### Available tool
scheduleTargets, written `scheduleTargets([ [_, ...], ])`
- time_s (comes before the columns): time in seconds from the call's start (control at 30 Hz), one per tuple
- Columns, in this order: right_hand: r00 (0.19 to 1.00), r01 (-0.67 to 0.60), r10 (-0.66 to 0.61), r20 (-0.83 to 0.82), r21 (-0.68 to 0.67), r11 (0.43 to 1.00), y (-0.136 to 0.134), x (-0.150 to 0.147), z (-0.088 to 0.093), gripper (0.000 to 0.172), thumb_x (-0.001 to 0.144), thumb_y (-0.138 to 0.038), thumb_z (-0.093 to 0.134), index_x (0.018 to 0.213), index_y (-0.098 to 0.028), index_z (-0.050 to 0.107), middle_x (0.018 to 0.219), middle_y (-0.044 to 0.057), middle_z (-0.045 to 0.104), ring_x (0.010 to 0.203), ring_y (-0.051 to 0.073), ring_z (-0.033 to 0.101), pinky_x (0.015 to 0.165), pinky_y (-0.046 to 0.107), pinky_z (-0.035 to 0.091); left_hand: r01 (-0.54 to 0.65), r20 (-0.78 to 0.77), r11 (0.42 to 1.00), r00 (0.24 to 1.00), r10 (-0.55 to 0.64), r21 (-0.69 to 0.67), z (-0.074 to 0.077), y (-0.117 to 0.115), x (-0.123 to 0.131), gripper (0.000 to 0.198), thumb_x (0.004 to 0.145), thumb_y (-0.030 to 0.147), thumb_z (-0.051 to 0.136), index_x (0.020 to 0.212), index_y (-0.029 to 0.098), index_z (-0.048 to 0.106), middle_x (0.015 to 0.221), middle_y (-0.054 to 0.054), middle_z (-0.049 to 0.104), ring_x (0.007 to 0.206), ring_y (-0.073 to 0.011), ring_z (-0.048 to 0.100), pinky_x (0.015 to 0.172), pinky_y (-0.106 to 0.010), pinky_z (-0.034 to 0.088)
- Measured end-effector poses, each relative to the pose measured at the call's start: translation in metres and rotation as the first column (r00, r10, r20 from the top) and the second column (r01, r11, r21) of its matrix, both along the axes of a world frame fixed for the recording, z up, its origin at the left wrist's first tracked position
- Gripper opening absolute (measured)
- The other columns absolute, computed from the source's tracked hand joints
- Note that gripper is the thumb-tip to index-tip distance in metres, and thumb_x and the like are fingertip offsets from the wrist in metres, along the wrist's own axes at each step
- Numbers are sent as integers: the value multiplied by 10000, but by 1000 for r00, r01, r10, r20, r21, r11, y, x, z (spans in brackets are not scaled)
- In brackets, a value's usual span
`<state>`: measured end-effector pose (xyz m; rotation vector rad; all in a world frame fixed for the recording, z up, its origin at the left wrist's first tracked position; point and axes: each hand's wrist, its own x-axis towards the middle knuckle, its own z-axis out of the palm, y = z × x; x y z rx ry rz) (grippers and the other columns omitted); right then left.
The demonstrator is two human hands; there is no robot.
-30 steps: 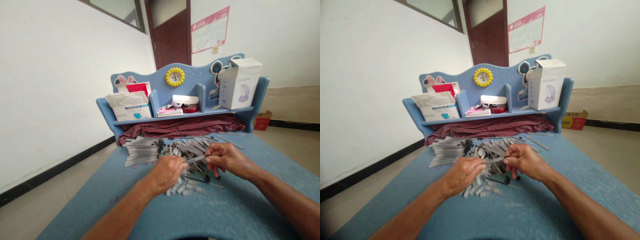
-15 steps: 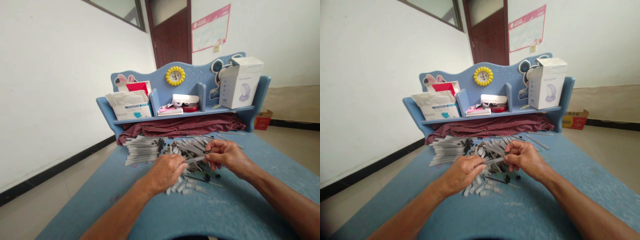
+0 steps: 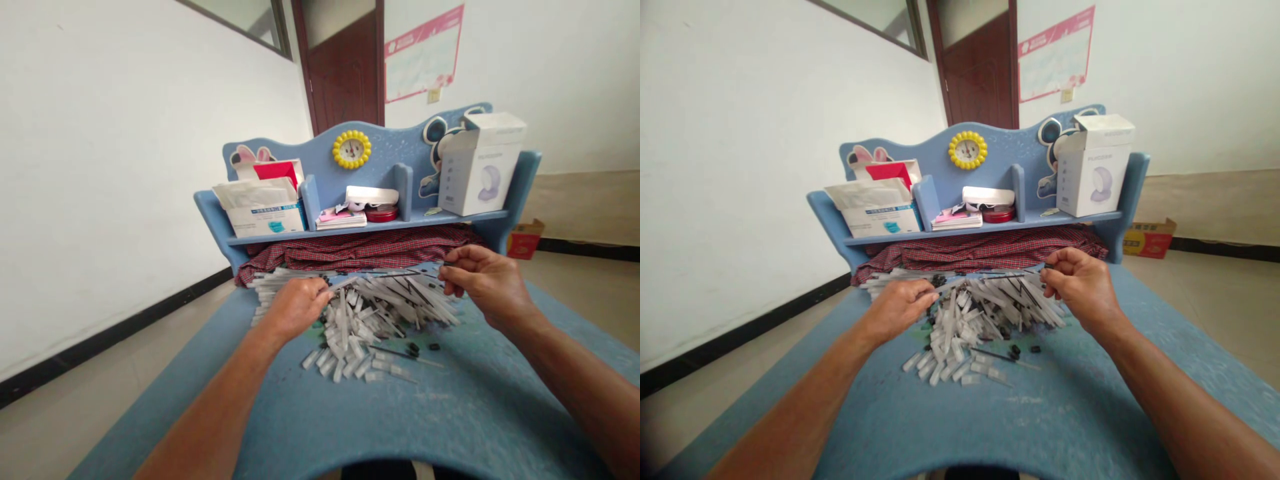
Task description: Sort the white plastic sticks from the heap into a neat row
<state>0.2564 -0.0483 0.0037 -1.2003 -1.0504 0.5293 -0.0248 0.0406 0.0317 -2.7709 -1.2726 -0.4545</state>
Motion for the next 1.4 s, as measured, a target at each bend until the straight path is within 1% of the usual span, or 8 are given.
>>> scheduleTargets([
  [0.17, 851, 114, -141, 506, 84, 990, -8, -16, -10, 69, 730, -222, 590, 785, -189, 568, 558, -23, 575, 505, 123, 557, 507, 234, 411, -53, 18, 999, 998, 53, 6, -7, -3, 5, 225, 864, 281, 483, 766, 157, 643, 714, -40, 665, 684, -160, 608, 605, -226, 371],
  [0.27, 710, 4, -76, 700, 104, 995, -14, -26, -15, 40, 766, -196, 538, 774, -183, 576, 588, -16, 579, 525, 111, 536, 545, 233, 400, -38, 40, 999, 999, 37, 25, -11, -4, 8, 225, 864, 283, 483, 755, 160, 638, 705, -35, 660, 676, -158, 606, 601, -229, 365],
  [0.37, 697, -121, 62, 714, 32, 992, -17, -30, -16, 66, 782, -206, 519, 794, -176, 576, 580, -21, 561, 508, 100, 497, 516, 220, 382, -26, 50, 999, 998, 25, 26, -13, -6, 9, 227, 865, 289, 481, 749, 164, 631, 703, -30, 657, 676, -155, 604, 606, -228, 365],
  [0.67, 705, -79, 170, 688, -162, 984, -14, -20, -11, 124, 797, -262, 516, 768, -167, 589, 478, -62, 418, 445, 83, 354, 453, 223, 278, 15, 72, 999, 997, -17, 38, -17, -10, 11, 220, 864, 290, 475, 748, 172, 622, 698, -24, 653, 664, -151, 600, 585, -230, 351],
  [0.9, 460, -283, 556, 692, -479, 831, -27, -22, 6, 83, 771, -198, 546, 739, -176, 620, 495, -65, 408, 459, 64, 356, 446, 189, 255, 27, 96, 999, 995, -30, 29, -15, -13, 14, 213, 863, 267, 480, 740, 167, 622, 688, -21, 648, 655, -144, 596, 584, -223, 357],
  [1.13, 283, -144, 507, 814, -486, 862, -27, -34, -2, 116, 741, -149, 568, 805, -196, 653, 566, -19, 552, 520, 95, 463, 501, 215, 260, 61, 95, 998, 994, -62, 16, -15, -18, 19, 195, 856, 254, 502, 725, 159, 611, 676, -19, 642, 646, -144, 596, 585, -222, 368],
  [1.27, 285, -116, 431, 856, -415, 902, -25, -35, -10, 127, 764, -179, 568, 861, -202, 645, 568, -9, 567, 527, 110, 482, 513, 231, 267, 87, 91, 996, 992, -87, 5, -15, -21, 21, 180, 858, 241, 499, 750, 158, 617, 716, -24, 651, 694, -148, 606, 628, -224, 390],
  [1.4, 457, -154, 380, 804, -349, 924, -23, -32, -9, 141, 831, -256, 518, 811, -194, 642, 543, -23, 542, 496, 95, 450, 502, 221, 297, 133, 78, 991, 988, -132, -3, -14, -26, 23, 195, 872, 249, 487, 757, 162, 619, 717, -20, 647, 700, -145, 604, 635, -221, 403],
])
